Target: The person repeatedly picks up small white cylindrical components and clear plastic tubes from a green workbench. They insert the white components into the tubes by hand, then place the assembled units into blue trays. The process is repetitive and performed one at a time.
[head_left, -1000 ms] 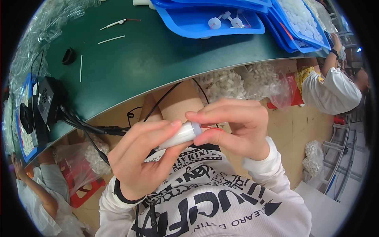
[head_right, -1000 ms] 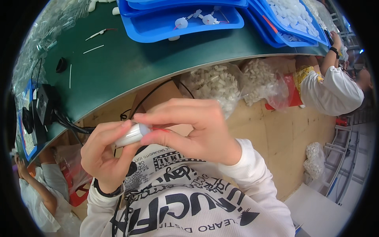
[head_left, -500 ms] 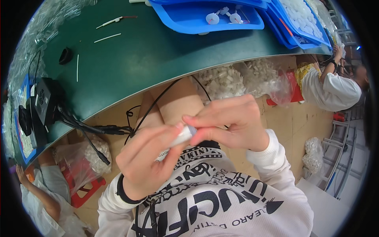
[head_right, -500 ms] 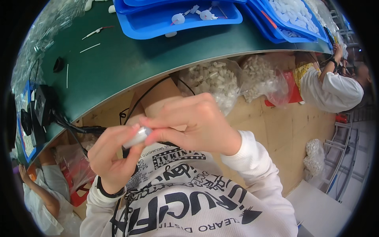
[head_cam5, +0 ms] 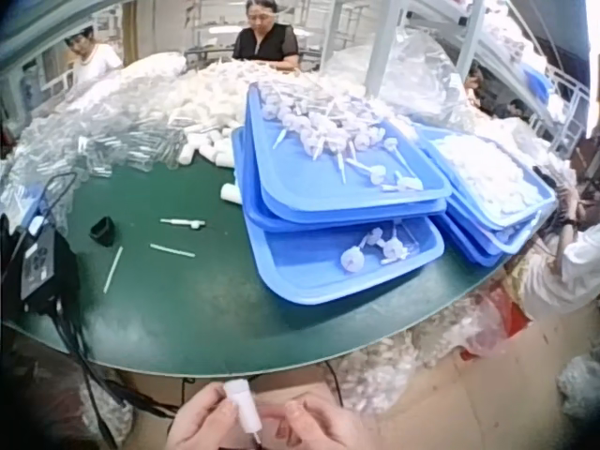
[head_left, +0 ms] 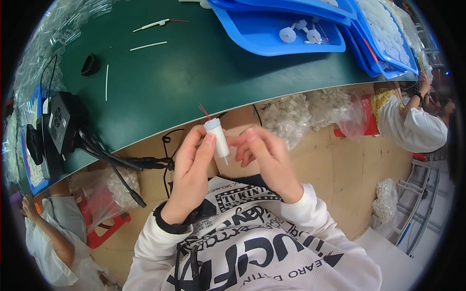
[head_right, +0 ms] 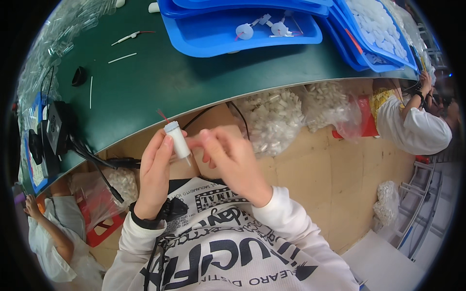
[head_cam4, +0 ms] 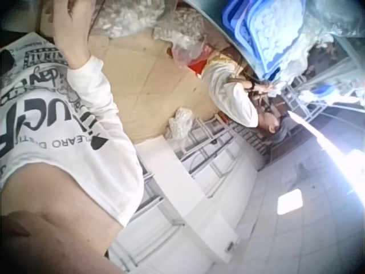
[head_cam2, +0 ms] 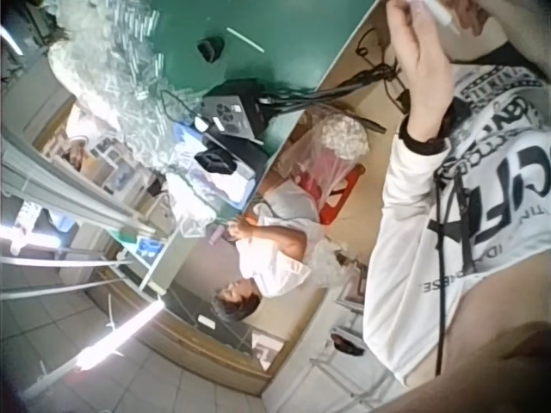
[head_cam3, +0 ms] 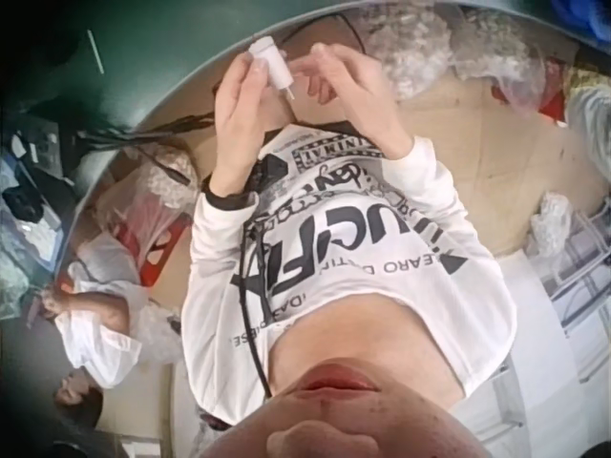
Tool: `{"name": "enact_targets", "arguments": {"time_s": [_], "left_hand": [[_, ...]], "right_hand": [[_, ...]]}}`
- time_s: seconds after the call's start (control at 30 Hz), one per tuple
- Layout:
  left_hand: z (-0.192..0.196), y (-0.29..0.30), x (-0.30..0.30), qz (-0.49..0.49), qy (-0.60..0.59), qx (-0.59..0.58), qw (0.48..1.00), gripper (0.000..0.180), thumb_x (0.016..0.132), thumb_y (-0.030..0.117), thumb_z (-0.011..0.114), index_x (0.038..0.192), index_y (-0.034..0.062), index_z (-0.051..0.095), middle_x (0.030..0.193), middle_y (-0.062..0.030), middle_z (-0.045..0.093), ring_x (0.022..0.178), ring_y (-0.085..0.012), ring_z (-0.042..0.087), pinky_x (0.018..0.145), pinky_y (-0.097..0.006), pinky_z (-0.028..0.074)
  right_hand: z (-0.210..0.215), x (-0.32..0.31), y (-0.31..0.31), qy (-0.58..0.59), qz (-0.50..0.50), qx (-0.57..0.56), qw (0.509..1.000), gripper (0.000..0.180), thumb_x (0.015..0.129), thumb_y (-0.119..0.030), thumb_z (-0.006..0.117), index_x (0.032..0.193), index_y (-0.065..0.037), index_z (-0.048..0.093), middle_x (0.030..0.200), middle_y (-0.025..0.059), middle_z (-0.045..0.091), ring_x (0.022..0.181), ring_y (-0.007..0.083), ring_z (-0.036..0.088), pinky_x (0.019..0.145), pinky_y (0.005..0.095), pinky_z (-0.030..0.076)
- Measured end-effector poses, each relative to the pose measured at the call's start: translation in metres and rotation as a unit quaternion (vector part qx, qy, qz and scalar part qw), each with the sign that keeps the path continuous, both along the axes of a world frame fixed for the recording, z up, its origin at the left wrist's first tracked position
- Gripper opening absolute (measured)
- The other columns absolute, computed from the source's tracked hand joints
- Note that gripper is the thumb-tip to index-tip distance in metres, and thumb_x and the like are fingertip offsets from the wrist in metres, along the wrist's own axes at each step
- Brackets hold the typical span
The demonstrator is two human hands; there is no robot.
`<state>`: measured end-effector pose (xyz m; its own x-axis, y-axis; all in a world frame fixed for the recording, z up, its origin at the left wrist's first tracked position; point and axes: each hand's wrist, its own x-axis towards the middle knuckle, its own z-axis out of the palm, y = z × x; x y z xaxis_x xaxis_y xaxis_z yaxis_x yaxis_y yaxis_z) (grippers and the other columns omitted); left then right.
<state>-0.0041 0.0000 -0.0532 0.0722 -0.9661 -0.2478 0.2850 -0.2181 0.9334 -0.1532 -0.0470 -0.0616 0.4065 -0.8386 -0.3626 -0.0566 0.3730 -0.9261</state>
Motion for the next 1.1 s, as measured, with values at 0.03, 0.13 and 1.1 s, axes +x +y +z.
{"name": "enact_targets", "arguments": {"time_s": [0.03, 0.13, 1.1], "left_hand": [[-0.002, -0.002, -0.002, 0.017, 0.008, -0.007, 1.000, 0.028, 0.097, 0.021, 0.034, 0.108, -0.0022, 0.045, 0.109, -0.0191, 0.059, 0.092, -0.0113, 0.054, 0.085, -0.026, 0.039], [-0.004, -0.005, -0.003, 0.039, 0.025, -0.008, 0.999, 0.027, 0.097, 0.020, 0.035, 0.109, -0.0023, 0.044, 0.117, -0.0187, 0.056, 0.083, -0.0071, 0.052, 0.076, -0.022, 0.042], [-0.019, -0.008, -0.011, 0.057, 0.292, 0.024, 0.954, 0.035, 0.094, 0.020, 0.033, 0.111, -0.0065, 0.049, 0.112, -0.0232, 0.055, 0.102, -0.0252, 0.055, 0.087, -0.034, 0.043]], "right_hand": [[0.001, 0.007, 0.004, 0.015, -0.007, 0.003, 1.000, 0.038, 0.093, -0.033, 0.046, 0.085, 0.003, 0.057, 0.068, 0.0050, 0.057, 0.061, 0.0098, 0.053, 0.053, 0.0237, 0.042], [0.008, 0.013, 0.008, 0.123, 0.080, -0.028, 0.989, 0.040, 0.090, -0.034, 0.050, 0.079, 0.004, 0.057, 0.069, 0.0083, 0.057, 0.058, 0.0118, 0.052, 0.052, 0.0252, 0.042], [0.040, 0.039, 0.003, 0.219, 0.073, -0.112, 0.967, 0.025, 0.090, -0.017, 0.049, 0.085, 0.007, 0.052, 0.058, 0.0167, 0.055, 0.049, 0.0310, 0.058, 0.044, 0.0342, 0.045]]}}
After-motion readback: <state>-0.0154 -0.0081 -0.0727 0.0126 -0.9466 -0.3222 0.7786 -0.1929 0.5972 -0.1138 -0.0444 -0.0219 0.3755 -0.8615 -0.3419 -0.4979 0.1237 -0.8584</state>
